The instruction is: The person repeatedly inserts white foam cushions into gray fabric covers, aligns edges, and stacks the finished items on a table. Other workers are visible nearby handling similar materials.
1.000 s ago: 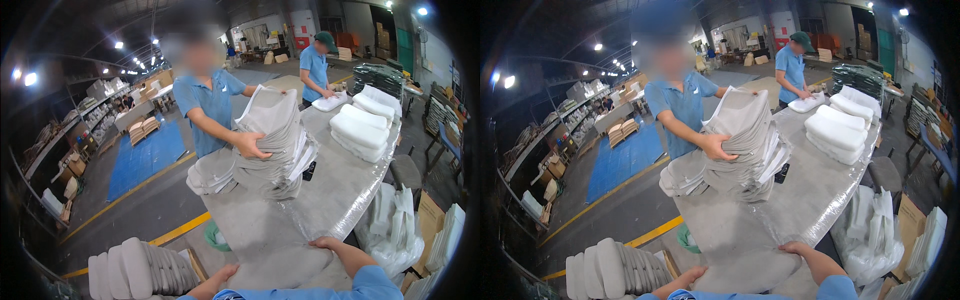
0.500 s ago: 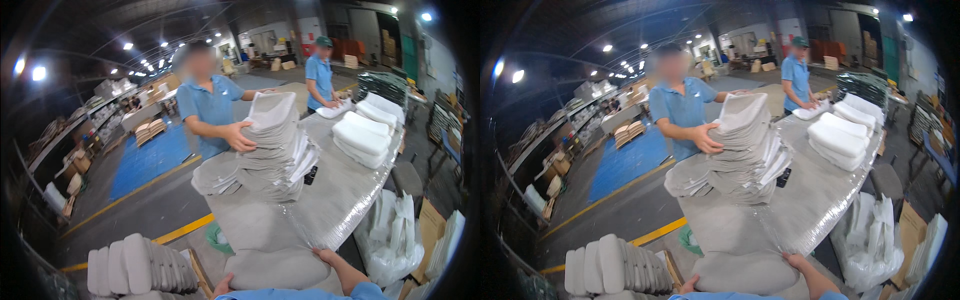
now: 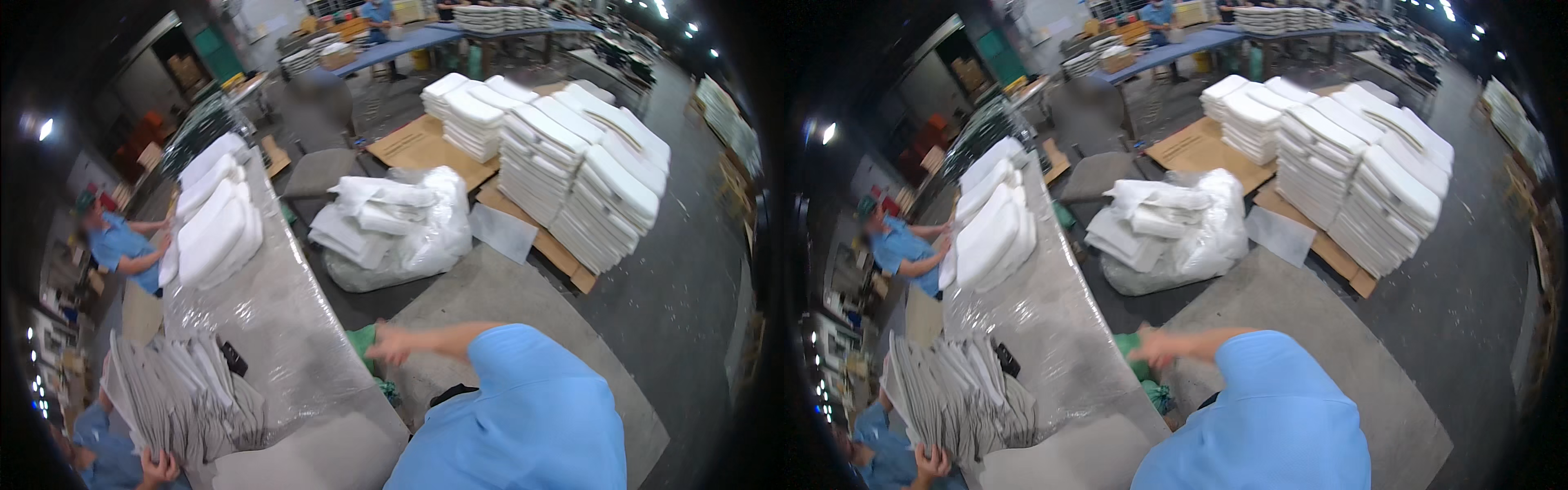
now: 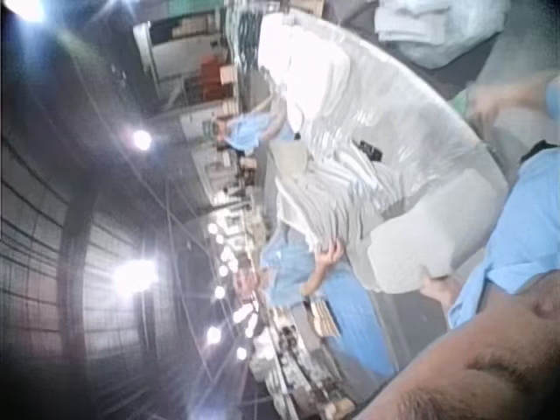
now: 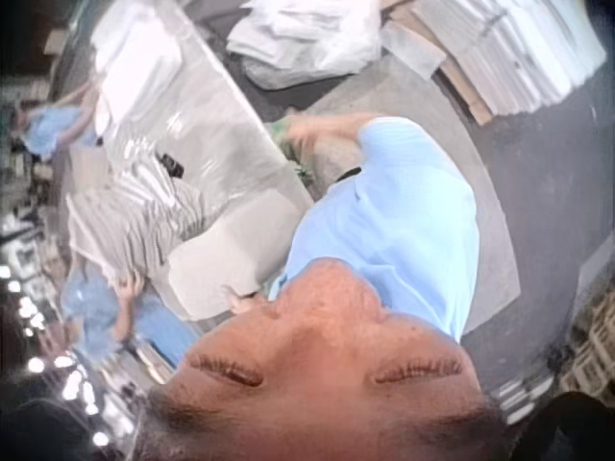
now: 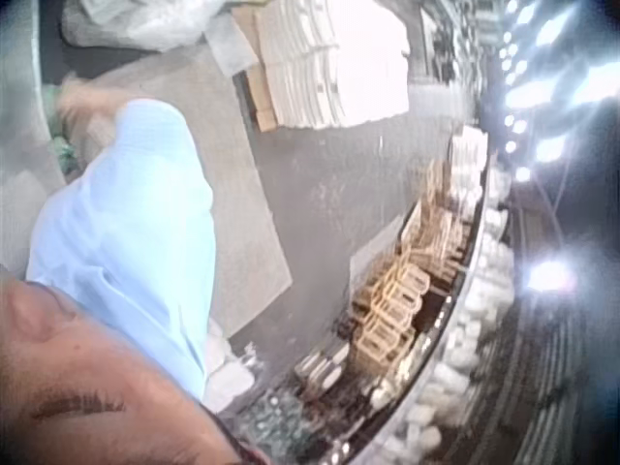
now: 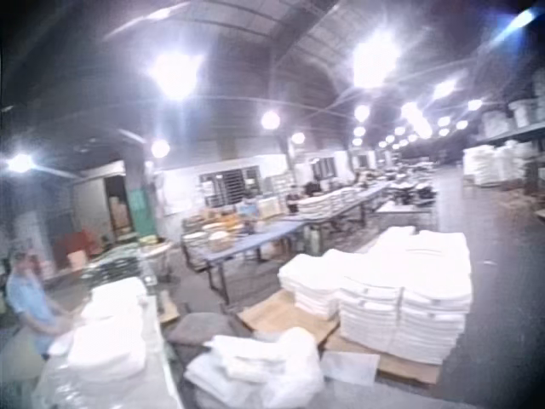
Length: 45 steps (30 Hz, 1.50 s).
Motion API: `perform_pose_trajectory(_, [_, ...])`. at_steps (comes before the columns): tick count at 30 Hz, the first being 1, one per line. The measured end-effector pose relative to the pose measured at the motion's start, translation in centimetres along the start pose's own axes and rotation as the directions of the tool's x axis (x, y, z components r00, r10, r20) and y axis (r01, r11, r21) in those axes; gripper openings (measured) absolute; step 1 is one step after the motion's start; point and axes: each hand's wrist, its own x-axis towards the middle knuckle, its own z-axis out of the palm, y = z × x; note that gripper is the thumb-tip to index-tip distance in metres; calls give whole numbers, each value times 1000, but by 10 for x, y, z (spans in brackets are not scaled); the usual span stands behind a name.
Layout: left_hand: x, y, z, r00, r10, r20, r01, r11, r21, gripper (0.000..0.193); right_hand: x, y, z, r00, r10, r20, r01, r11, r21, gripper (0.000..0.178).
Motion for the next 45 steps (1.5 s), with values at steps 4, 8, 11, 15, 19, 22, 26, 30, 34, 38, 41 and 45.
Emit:
perform_pose_trajectory(4, [14, 47, -20, 969, 184, 166, -231, 912, 339, 79, -111, 131, -241, 540, 470, -698, -219, 879, 423, 94])
perform_pose_trajectory(8, [38, 44, -35, 953, 78, 294, -232, 811, 537, 84, -291, 221, -334, -109, 613, -783, -360, 710, 605, 94])
perform_pose_trajectory(11, [27, 26, -45, 938, -19, 347, -211, 761, 613, 88, -302, 206, -341, -67, 690, -721, -278, 681, 678, 99])
perform_pose_trajectory(15, [36, -106, 11, 749, -172, 640, -280, 793, 541, 84, -208, 175, -292, 219, 563, -797, -350, 808, 474, 89])
perform_pose_trajectory(19, [8, -115, 88, 798, -37, 601, -339, 797, 499, 68, -102, 126, -179, 850, 226, -475, -212, 974, 83, 81])
perform_pose_trajectory(22, [43, -79, 97, 733, -119, 669, -272, 851, 449, 65, -40, 109, -97, 905, -379, -193, 291, 883, -368, 109])
perform_pose_trajectory(26, [12, -104, 63, 789, -181, 587, -125, 888, 442, 68, -72, -78, 61, 550, -759, 350, 826, 430, -365, 100])
perform_pose_trajectory(30, [-12, -123, 34, 907, -64, 417, -99, 928, 360, 69, -78, -128, 96, 429, -525, 735, 902, 211, -376, 92])
perform_pose_trajectory(34, [-70, -160, -31, 914, -330, 238, 184, 857, 481, 72, -48, -111, 105, 412, -620, 668, 891, 426, -155, 97])
perform_pose_trajectory(38, [-85, -177, -25, 870, -442, 217, 293, 819, 493, 76, 21, -31, 66, 854, -454, 253, 408, 887, 215, 109])
perform_pose_trajectory(41, [-76, -178, -23, 907, -357, 222, 226, 860, 457, 75, 46, 64, -52, 817, -258, -517, 267, 962, -57, 100])
perform_pose_trajectory(45, [-110, -185, -26, 903, -402, 151, 290, 830, 477, 73, -22, 139, -191, 516, 335, -788, -98, 937, 335, 89])
